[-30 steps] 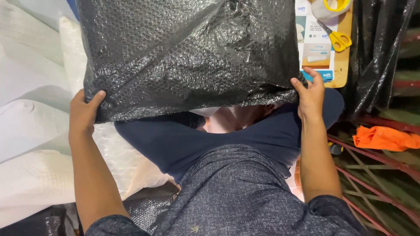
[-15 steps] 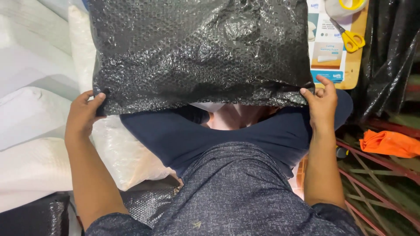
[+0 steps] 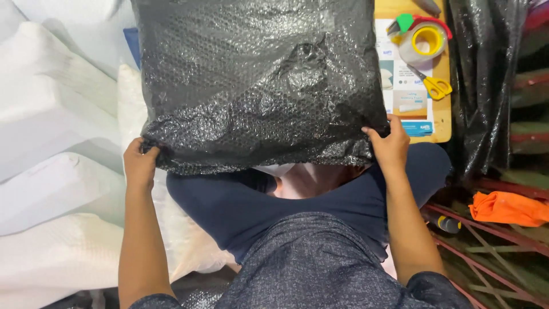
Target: Wrapping a pillow in black bubble wrap and securing it with tape.
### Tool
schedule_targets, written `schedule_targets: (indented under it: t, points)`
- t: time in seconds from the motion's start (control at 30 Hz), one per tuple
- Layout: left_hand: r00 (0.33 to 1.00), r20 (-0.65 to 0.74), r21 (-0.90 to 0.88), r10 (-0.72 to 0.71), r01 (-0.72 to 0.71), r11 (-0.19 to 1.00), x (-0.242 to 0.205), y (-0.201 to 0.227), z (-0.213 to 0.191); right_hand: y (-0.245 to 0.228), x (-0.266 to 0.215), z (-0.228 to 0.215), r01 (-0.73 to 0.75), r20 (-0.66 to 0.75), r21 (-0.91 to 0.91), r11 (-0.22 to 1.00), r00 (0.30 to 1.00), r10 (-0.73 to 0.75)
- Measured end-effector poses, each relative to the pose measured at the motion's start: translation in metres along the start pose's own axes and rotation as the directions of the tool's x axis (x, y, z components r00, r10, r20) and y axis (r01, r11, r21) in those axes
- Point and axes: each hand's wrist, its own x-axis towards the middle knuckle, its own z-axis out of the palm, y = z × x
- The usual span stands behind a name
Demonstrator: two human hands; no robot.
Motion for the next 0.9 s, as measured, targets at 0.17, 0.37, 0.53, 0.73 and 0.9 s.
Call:
schedule_targets:
  t: [0.17, 0.37, 0.53, 0.73, 0.9]
  points:
    - [0.994, -0.111, 0.024, 0.026, -0.024, 0.999, 0.005, 0.001, 0.007, -0.025, 0.005, 0.009, 0.006, -0.088, 0.015, 1.000, 0.996, -0.005]
    - [0.985, 0.093, -0.181, -0.144, 0.159, 0.971, -0.040, 0.041, -0.025, -0.027, 0.000, -0.032, -0.040, 0.098, 0.008, 0.999, 0.994, 0.039]
    - [0.940, 0.052, -0.165, -0.338, 0.341, 0.925, -0.045, 0.036, -0.035, 0.004, 0.043, -0.044, 0.202, -0.073, -0.012, 0.979, 0.977, -0.203]
    - [0.951, -0.018, -0.204, -0.307, 0.297, 0.933, -0.034, 0.015, -0.028, 0.008, 0.169, -0.032, 0.427, -0.249, -0.177, 0.887, 0.852, -0.460]
    - [0.951, -0.051, -0.099, -0.305, 0.299, 0.949, -0.071, 0.047, -0.040, -0.001, 0.251, -0.012, 0.477, 0.034, -0.406, 0.779, 0.860, -0.509]
